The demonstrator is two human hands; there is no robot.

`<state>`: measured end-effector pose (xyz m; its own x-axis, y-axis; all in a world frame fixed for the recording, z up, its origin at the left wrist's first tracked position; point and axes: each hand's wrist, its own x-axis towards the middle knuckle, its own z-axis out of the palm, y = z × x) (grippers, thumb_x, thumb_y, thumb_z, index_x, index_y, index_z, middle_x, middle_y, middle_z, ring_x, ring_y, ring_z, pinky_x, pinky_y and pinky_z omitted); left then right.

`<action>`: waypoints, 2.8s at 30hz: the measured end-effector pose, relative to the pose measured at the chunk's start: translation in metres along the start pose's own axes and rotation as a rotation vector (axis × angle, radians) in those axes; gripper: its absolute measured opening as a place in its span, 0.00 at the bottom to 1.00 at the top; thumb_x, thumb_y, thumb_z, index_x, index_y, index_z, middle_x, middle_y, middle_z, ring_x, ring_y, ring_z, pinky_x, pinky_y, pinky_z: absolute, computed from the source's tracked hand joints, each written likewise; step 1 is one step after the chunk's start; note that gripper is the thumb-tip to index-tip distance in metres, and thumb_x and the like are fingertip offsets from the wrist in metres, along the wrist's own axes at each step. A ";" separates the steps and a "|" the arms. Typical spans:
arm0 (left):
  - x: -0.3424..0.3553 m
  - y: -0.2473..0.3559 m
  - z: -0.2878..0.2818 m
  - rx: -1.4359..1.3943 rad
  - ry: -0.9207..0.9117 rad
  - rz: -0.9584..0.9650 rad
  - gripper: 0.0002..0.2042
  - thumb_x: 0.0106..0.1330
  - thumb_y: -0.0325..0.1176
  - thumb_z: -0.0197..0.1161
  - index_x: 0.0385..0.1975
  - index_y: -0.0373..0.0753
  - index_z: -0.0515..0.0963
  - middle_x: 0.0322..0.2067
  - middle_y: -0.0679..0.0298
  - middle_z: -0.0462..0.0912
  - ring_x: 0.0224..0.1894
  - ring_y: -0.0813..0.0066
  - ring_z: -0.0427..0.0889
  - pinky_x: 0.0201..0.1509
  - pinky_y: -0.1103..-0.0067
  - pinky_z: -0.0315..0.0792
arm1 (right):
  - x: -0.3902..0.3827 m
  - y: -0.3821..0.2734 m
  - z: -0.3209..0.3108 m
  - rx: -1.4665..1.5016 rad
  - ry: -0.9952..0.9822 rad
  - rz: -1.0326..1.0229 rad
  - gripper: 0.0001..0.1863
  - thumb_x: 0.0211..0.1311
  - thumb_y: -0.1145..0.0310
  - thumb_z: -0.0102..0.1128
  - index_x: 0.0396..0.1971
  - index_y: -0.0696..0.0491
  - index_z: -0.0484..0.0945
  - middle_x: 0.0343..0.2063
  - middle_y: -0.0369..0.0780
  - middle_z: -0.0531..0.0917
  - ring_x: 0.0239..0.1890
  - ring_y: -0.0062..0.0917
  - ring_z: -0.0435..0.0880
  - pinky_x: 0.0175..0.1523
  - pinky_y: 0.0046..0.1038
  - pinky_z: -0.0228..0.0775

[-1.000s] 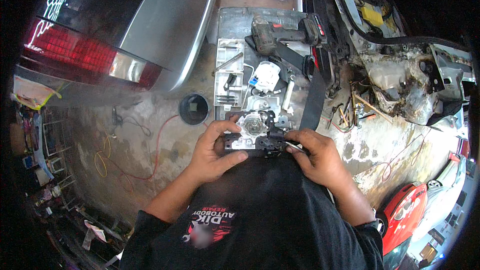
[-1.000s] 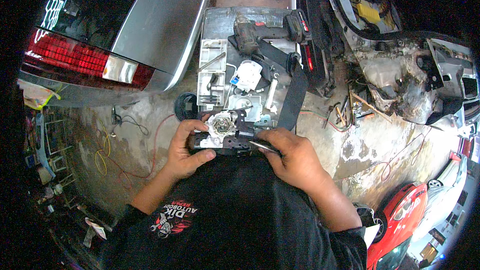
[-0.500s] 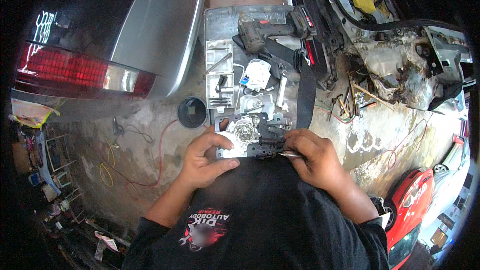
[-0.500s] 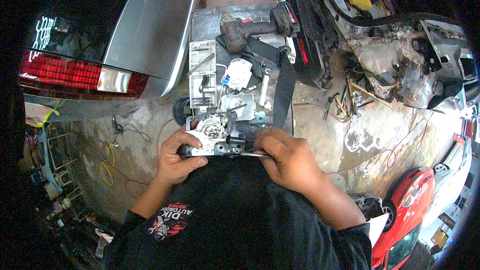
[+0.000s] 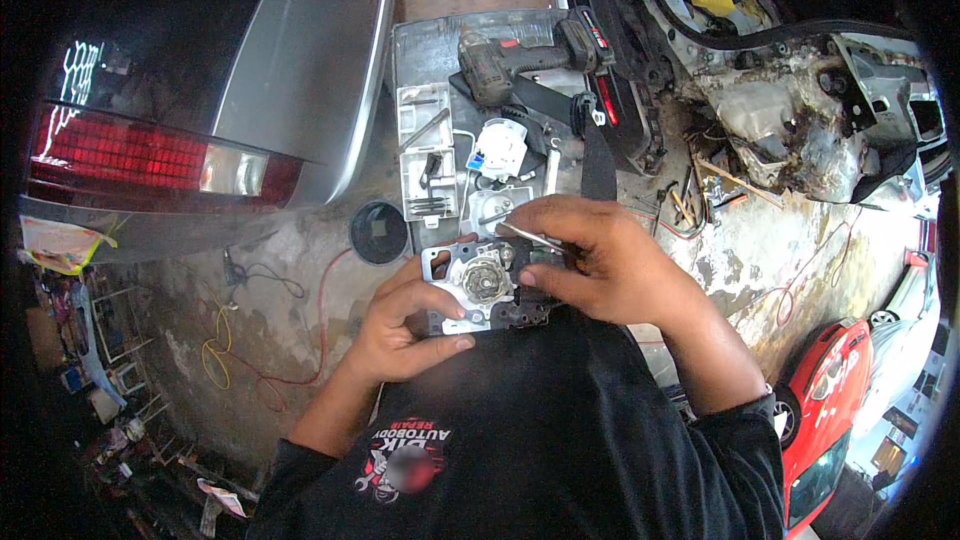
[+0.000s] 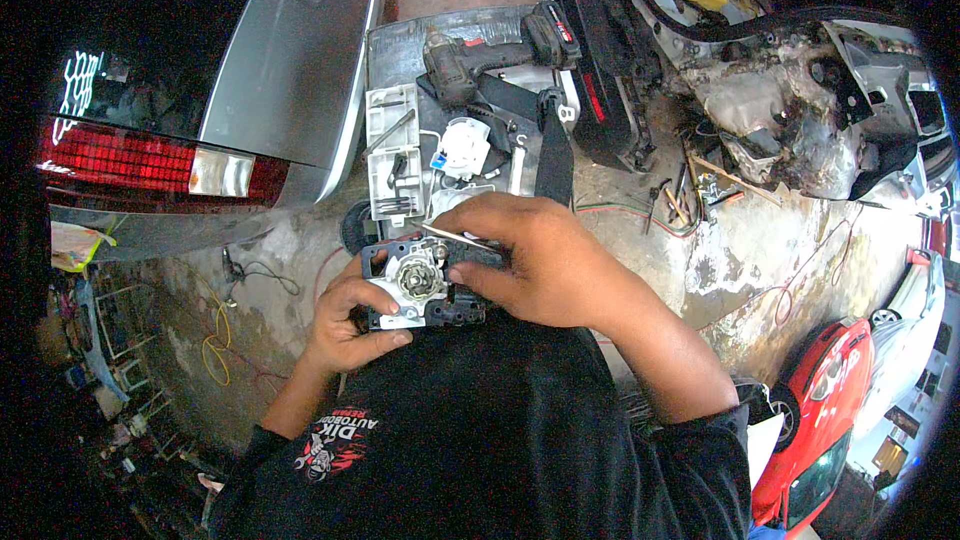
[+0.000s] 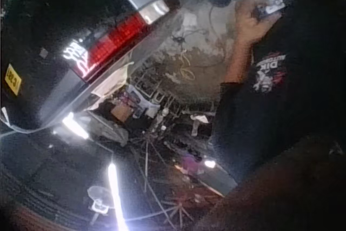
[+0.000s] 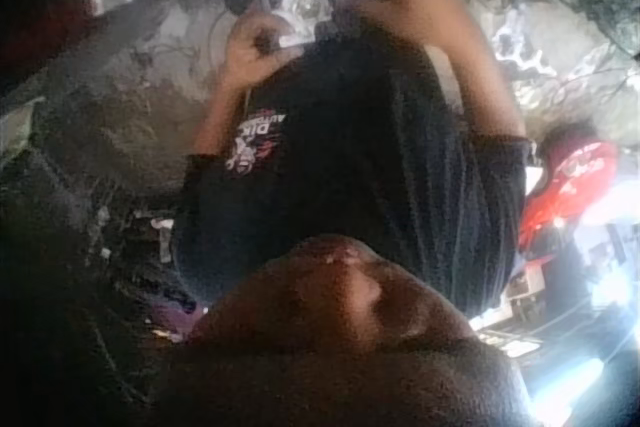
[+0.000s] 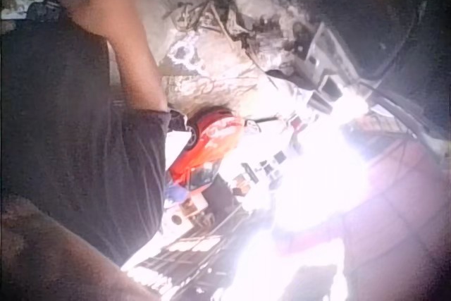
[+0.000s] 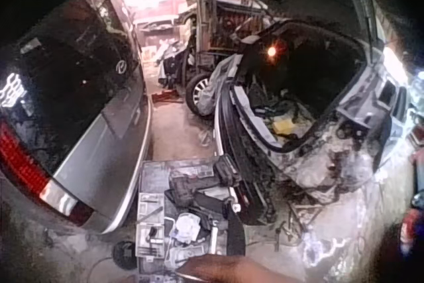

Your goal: The person uses a screwdriver to adjust and assemble components of a car seatbelt retractor mechanism. They manipulate the metal housing and internal parts, then attach a white plastic cover to the assembly.

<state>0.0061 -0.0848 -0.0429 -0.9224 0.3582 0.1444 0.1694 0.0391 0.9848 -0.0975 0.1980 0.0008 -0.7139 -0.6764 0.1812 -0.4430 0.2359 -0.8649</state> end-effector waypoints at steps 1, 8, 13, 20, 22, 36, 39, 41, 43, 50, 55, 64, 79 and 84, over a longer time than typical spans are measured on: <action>0.000 0.001 0.000 -0.008 0.002 -0.002 0.17 0.56 0.25 0.83 0.42 0.41 0.84 0.66 0.40 0.79 0.69 0.49 0.79 0.70 0.63 0.70 | 0.001 -0.003 0.002 0.019 -0.013 0.060 0.18 0.65 0.69 0.73 0.53 0.56 0.85 0.45 0.50 0.89 0.46 0.52 0.89 0.52 0.43 0.82; -0.006 -0.004 -0.003 -0.009 -0.021 0.016 0.25 0.54 0.26 0.85 0.51 0.43 0.81 0.73 0.36 0.71 0.75 0.45 0.73 0.75 0.60 0.67 | 0.007 -0.015 0.007 0.063 -0.072 0.273 0.14 0.66 0.70 0.75 0.49 0.58 0.85 0.37 0.48 0.89 0.41 0.37 0.90 0.48 0.36 0.80; -0.012 -0.014 0.006 -0.123 0.062 -0.042 0.42 0.51 0.30 0.87 0.69 0.42 0.72 0.73 0.40 0.71 0.76 0.47 0.71 0.77 0.59 0.65 | 0.013 -0.020 0.002 0.168 -0.135 0.342 0.12 0.68 0.72 0.73 0.48 0.60 0.86 0.35 0.43 0.89 0.38 0.20 0.86 0.46 0.29 0.78; 0.019 0.020 -0.019 0.279 -0.174 -0.055 0.52 0.46 0.38 0.85 0.77 0.41 0.68 0.71 0.44 0.71 0.74 0.44 0.72 0.77 0.59 0.67 | 0.019 -0.017 -0.002 0.246 -0.221 0.380 0.10 0.69 0.74 0.72 0.47 0.60 0.85 0.35 0.43 0.90 0.39 0.18 0.86 0.47 0.27 0.78; 0.029 0.029 -0.024 0.376 -0.265 -0.044 0.51 0.45 0.39 0.84 0.76 0.42 0.70 0.70 0.44 0.71 0.73 0.41 0.72 0.76 0.58 0.68 | 0.019 -0.016 -0.001 0.259 -0.230 0.416 0.12 0.69 0.75 0.72 0.48 0.60 0.83 0.36 0.44 0.91 0.41 0.18 0.86 0.48 0.27 0.78; 0.045 0.040 -0.025 0.500 -0.334 -0.055 0.47 0.40 0.37 0.85 0.68 0.40 0.75 0.65 0.48 0.76 0.66 0.43 0.77 0.72 0.58 0.71 | 0.008 -0.007 -0.002 0.210 -0.187 0.255 0.25 0.63 0.76 0.73 0.56 0.58 0.72 0.41 0.50 0.90 0.50 0.43 0.93 0.48 0.38 0.81; 0.044 0.041 -0.024 0.510 -0.327 -0.061 0.46 0.41 0.36 0.85 0.68 0.40 0.75 0.64 0.48 0.77 0.66 0.43 0.78 0.72 0.57 0.71 | 0.010 -0.024 -0.014 0.176 -0.285 0.444 0.26 0.61 0.74 0.74 0.57 0.57 0.72 0.38 0.52 0.89 0.44 0.48 0.92 0.46 0.42 0.81; 0.044 0.039 -0.024 0.510 -0.322 -0.064 0.46 0.41 0.36 0.84 0.68 0.40 0.75 0.64 0.49 0.78 0.66 0.44 0.78 0.72 0.57 0.71 | -0.001 -0.021 -0.011 0.075 -0.217 0.328 0.27 0.61 0.71 0.74 0.58 0.56 0.72 0.37 0.53 0.89 0.42 0.53 0.91 0.46 0.46 0.81; 0.039 0.037 -0.024 0.501 -0.302 -0.078 0.45 0.41 0.35 0.84 0.68 0.39 0.74 0.64 0.49 0.79 0.66 0.46 0.78 0.72 0.58 0.71 | -0.009 -0.026 -0.010 -0.032 -0.228 0.308 0.28 0.62 0.67 0.75 0.58 0.56 0.72 0.37 0.55 0.88 0.41 0.56 0.89 0.46 0.49 0.81; 0.039 0.037 -0.020 0.483 -0.256 -0.104 0.45 0.42 0.33 0.83 0.67 0.38 0.74 0.63 0.48 0.79 0.67 0.45 0.78 0.72 0.59 0.71 | -0.028 -0.041 -0.009 -0.302 -0.222 0.303 0.27 0.60 0.60 0.78 0.55 0.54 0.77 0.41 0.51 0.86 0.41 0.53 0.89 0.46 0.48 0.82; 0.035 0.042 -0.015 0.500 -0.196 -0.149 0.45 0.42 0.32 0.82 0.68 0.37 0.74 0.65 0.49 0.78 0.68 0.44 0.76 0.73 0.59 0.71 | -0.038 -0.051 -0.003 -0.287 -0.098 0.031 0.26 0.53 0.63 0.79 0.53 0.51 0.82 0.43 0.43 0.83 0.36 0.39 0.90 0.38 0.37 0.84; 0.036 0.050 -0.007 0.520 -0.221 -0.085 0.45 0.44 0.34 0.83 0.69 0.38 0.72 0.66 0.51 0.78 0.69 0.43 0.75 0.72 0.56 0.69 | -0.014 -0.075 0.039 -0.297 -0.244 -0.073 0.20 0.57 0.64 0.75 0.48 0.52 0.82 0.34 0.39 0.77 0.31 0.33 0.86 0.31 0.36 0.79; 0.030 0.047 -0.005 0.517 -0.191 -0.114 0.46 0.46 0.39 0.85 0.70 0.39 0.70 0.67 0.54 0.77 0.68 0.44 0.75 0.71 0.56 0.70 | -0.012 -0.068 0.043 -0.202 -0.253 0.035 0.22 0.52 0.72 0.75 0.49 0.52 0.81 0.39 0.41 0.80 0.31 0.41 0.87 0.34 0.40 0.83; 0.031 0.048 -0.005 0.518 -0.187 -0.129 0.46 0.46 0.39 0.85 0.69 0.39 0.71 0.65 0.53 0.78 0.68 0.44 0.75 0.71 0.56 0.70 | -0.007 -0.072 0.037 -0.195 -0.261 0.064 0.19 0.53 0.72 0.74 0.46 0.51 0.82 0.37 0.41 0.79 0.31 0.40 0.87 0.34 0.40 0.83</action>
<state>-0.0160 -0.0764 0.0097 -0.8778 0.4774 -0.0396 0.2514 0.5294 0.8102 -0.0405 0.1599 0.0448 -0.5917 -0.8060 -0.0186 -0.5151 0.3957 -0.7603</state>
